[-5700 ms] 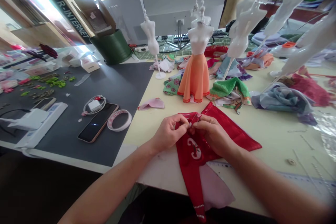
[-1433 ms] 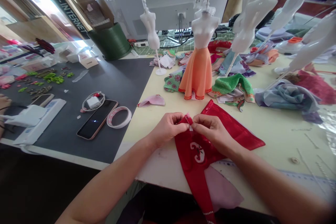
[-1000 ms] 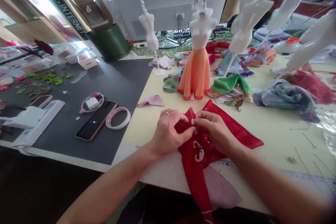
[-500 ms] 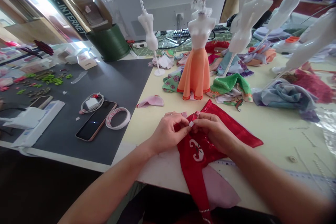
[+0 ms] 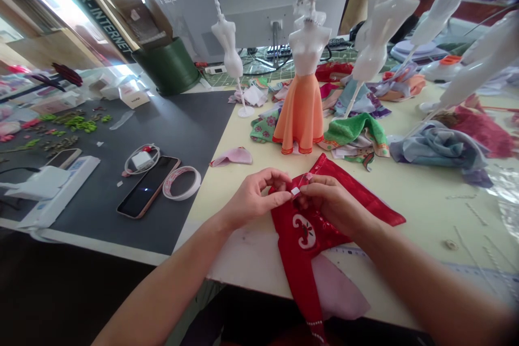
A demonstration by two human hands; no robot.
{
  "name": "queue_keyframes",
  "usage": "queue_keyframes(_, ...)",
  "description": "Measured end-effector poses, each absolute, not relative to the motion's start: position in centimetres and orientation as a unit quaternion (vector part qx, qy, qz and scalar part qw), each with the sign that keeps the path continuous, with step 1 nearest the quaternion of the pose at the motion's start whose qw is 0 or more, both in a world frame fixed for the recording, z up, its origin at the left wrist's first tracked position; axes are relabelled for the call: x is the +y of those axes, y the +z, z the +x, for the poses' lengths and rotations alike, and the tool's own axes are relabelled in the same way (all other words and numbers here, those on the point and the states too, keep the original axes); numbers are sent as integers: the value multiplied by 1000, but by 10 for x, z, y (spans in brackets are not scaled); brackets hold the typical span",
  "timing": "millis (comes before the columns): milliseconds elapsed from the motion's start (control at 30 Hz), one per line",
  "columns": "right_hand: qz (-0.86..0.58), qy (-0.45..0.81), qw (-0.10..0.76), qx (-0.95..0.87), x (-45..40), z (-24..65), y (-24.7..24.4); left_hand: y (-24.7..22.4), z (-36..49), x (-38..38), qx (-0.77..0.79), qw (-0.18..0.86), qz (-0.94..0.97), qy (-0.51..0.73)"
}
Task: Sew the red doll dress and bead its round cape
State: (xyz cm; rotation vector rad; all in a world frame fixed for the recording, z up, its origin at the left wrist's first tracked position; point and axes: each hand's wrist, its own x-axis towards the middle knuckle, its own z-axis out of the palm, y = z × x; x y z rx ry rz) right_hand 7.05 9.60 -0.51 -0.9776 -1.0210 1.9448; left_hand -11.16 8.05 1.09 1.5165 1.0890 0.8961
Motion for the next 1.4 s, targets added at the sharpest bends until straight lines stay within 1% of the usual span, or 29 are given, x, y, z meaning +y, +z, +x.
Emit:
queue_keyframes(133, -390, 752, 368, -384, 96, 70, -5, 11, -109, 78, 442, 437, 657, 427)
queue_keyframes(200, -392, 746, 371, -389, 95, 70, -7, 13, -107, 77, 438, 404, 690, 412)
queue_keyframes(300, -392, 735, 370, -411, 94, 70, -9, 14, -104, 76, 451, 380, 716, 373)
queue_keyframes(533, -386, 726, 355, -445, 94, 68, -8, 11, -105, 78, 465, 380, 724, 339)
queue_keyframes(700, -410, 687, 359, -481, 92, 66, -3, 10, -106, 80, 476, 398, 715, 324)
queue_keyframes(767, -409, 668, 367, -502, 90, 66, -3, 9, -106, 80, 481, 388, 718, 321)
queue_keyframes(900, -413, 629, 385, -534, 88, 65, -5, 9, -105, 80, 493, 334, 738, 316)
queue_keyframes(1067, -423, 591, 390, -565, 88, 63, -8, 8, -105, 79, 507, 286, 747, 321)
queue_keyframes(1200, -420, 565, 388, -595, 88, 63, -10, 9, -105, 78, 509, 291, 748, 311)
queue_keyframes(1400, -433, 483, 383, -657, 86, 63, -11, 9, -105, 79, 511, 290, 750, 305)
